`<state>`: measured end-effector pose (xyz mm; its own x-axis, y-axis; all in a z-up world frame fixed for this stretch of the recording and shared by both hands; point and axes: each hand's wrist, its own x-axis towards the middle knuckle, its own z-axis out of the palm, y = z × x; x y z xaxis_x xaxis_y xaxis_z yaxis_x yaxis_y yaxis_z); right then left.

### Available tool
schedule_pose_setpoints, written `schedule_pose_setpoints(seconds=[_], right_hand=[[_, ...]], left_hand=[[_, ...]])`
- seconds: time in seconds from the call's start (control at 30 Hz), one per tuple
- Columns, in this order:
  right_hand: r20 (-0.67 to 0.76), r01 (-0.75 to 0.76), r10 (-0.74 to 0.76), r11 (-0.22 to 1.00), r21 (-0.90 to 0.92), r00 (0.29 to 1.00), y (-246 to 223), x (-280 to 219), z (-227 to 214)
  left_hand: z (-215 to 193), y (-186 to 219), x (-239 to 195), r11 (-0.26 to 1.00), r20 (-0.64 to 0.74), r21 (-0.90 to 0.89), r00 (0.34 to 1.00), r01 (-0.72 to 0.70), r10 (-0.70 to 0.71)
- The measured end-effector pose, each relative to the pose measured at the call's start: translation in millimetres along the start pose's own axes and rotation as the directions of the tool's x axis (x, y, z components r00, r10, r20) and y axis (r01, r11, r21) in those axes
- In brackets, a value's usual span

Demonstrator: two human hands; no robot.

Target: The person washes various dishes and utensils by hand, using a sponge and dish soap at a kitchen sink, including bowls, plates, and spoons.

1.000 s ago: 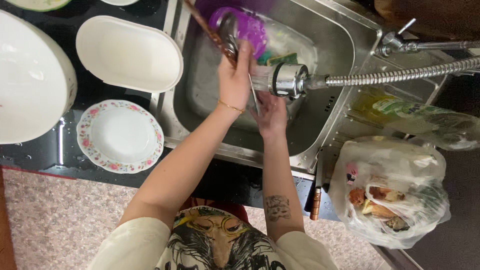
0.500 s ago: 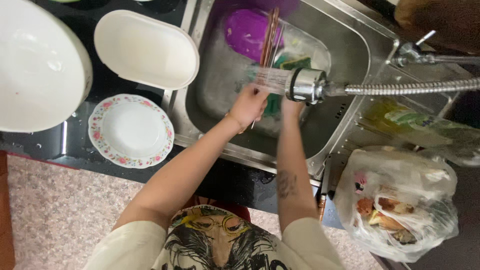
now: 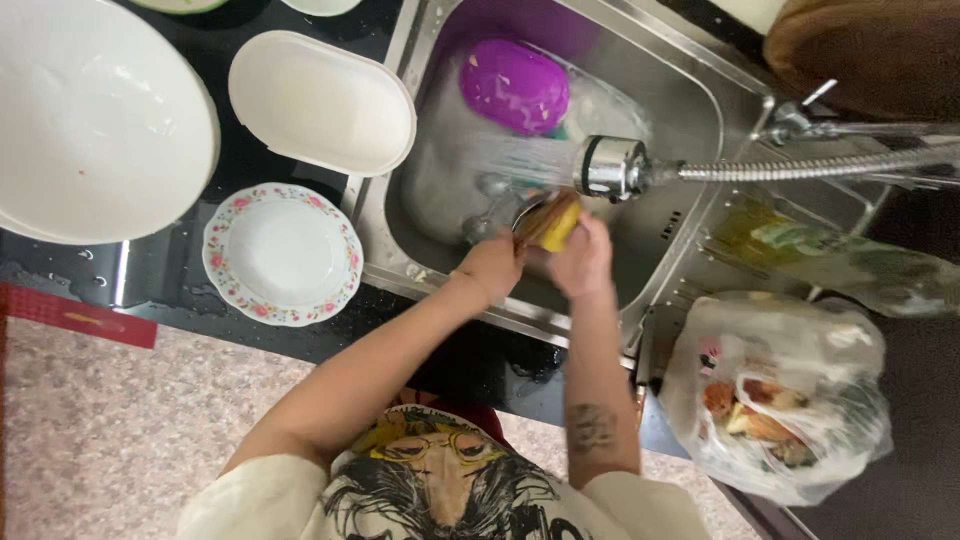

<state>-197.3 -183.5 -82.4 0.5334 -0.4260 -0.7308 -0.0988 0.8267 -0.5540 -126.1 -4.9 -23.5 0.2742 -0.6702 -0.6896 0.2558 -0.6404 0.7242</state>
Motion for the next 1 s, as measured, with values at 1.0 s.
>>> schedule_pose_setpoints(seconds=[1.0], right_hand=[[-0.062,-0.113,0.099,0.949,-0.295,0.993,6.3,-134.5,90.3]], left_hand=[[14.9,44.0,-85.8,0.95,-0.014,0.286,0.99,-0.129,0.139]])
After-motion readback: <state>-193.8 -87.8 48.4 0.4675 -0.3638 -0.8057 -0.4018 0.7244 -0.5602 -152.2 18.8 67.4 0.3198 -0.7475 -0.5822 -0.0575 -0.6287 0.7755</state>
